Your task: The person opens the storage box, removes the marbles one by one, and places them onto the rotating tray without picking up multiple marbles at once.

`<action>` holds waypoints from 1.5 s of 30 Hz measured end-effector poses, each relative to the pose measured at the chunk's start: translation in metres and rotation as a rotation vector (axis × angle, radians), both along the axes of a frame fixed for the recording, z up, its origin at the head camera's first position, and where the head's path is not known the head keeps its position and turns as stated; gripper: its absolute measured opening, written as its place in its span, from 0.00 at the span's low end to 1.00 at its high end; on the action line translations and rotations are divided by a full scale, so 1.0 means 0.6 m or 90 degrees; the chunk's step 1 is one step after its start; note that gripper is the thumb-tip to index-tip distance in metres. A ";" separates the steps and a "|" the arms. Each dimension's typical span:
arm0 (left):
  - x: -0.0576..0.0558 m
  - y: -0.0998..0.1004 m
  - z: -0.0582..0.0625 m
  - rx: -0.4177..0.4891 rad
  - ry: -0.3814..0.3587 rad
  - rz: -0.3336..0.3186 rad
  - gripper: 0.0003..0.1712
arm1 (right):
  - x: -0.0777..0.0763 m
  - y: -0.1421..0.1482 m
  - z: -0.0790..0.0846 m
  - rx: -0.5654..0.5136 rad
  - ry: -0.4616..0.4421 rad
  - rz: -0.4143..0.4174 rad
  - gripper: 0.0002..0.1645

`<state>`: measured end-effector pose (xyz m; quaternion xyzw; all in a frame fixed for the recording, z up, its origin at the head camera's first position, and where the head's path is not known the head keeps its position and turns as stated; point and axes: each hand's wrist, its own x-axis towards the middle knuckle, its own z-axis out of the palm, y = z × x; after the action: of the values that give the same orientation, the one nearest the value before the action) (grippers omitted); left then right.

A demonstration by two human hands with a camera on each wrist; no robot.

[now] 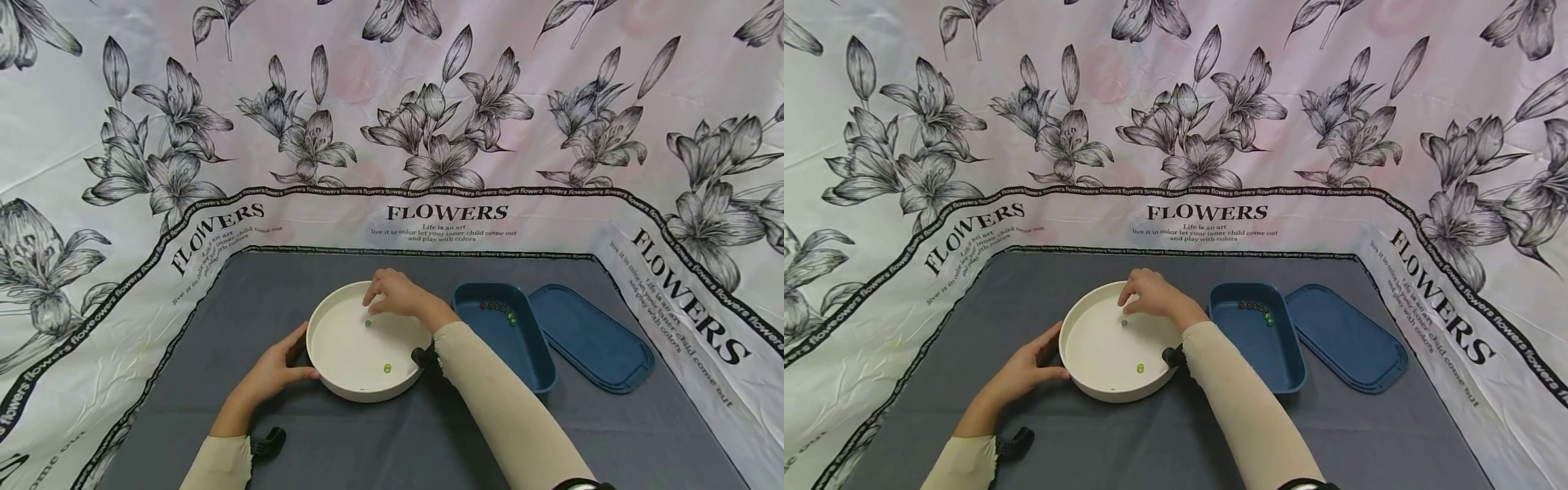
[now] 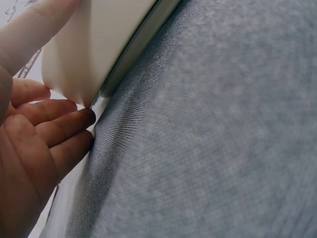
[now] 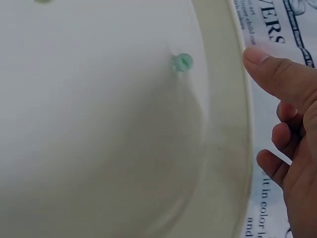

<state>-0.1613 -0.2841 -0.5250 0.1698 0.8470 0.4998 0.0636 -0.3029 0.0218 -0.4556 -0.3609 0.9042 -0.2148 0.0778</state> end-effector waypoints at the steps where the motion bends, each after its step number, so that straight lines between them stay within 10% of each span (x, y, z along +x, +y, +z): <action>1: 0.001 0.001 0.000 -0.001 -0.003 -0.001 0.67 | 0.001 0.005 0.002 -0.005 0.005 0.000 0.12; 20: -0.006 -0.001 0.004 0.005 0.015 0.011 0.67 | 0.029 0.159 0.131 -0.037 0.173 -0.030 0.14; 45: 0.002 0.010 0.005 -0.011 0.006 0.017 0.66 | 0.028 0.351 0.076 -0.063 0.187 -0.189 0.13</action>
<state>-0.1600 -0.2782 -0.5220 0.1600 0.8538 0.4924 0.0544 -0.2863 0.2324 -0.4100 -0.2544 0.9374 -0.2131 -0.1051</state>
